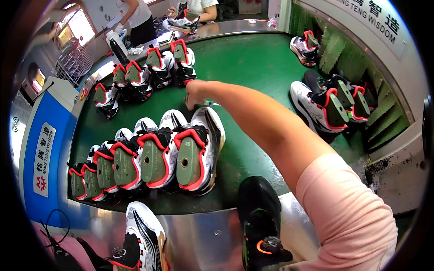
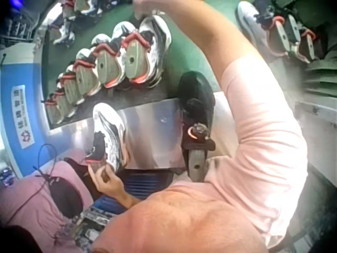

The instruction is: The person applies liquid from a syringe to the edges and seams of several shoes on a metal workbench and then wipes the surface with a cloth.

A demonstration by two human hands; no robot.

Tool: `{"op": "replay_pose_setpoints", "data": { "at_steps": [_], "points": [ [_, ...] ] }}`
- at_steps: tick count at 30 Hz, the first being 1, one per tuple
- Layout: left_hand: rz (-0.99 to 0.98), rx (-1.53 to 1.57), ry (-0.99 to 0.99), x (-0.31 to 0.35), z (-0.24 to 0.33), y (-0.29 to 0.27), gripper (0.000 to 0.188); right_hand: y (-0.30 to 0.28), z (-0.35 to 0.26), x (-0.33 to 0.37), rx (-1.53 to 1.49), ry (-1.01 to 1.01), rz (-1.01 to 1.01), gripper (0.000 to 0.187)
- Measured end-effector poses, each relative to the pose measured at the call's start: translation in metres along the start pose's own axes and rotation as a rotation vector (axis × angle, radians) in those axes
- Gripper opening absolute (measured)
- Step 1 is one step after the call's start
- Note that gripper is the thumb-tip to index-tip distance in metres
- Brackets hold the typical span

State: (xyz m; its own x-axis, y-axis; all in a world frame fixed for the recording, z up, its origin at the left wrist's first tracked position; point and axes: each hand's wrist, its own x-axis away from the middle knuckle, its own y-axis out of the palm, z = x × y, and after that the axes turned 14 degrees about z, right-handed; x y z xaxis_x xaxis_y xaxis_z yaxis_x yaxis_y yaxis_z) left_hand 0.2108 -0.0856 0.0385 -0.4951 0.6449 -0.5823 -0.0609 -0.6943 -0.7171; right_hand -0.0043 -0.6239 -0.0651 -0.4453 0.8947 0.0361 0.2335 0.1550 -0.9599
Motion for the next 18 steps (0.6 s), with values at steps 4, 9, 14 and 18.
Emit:
{"op": "replay_pose_setpoints", "data": {
  "at_steps": [4, 9, 14, 18],
  "points": [
    [0.032, 0.006, 0.074, 0.001, -0.001, -0.008, 0.013, -0.071, 0.036, 0.065, -0.290, -0.025, 0.516, 0.036],
    [0.175, -0.023, 0.398, 0.027, 0.047, -0.008, 0.026, -0.158, 0.064, 0.272, -1.393, 0.370, 0.499, 0.017],
    [-0.251, 1.120, 0.280, 0.079, 0.089, -0.012, 0.068, -0.155, 0.037, 0.469, -1.998, 0.425, 0.503, 0.020],
    [-0.445, 0.866, 0.347, 0.101, 0.137, 0.033, 0.051, -0.112, 0.026, 0.610, -2.026, 0.577, 0.569, 0.028]
  ]
}}
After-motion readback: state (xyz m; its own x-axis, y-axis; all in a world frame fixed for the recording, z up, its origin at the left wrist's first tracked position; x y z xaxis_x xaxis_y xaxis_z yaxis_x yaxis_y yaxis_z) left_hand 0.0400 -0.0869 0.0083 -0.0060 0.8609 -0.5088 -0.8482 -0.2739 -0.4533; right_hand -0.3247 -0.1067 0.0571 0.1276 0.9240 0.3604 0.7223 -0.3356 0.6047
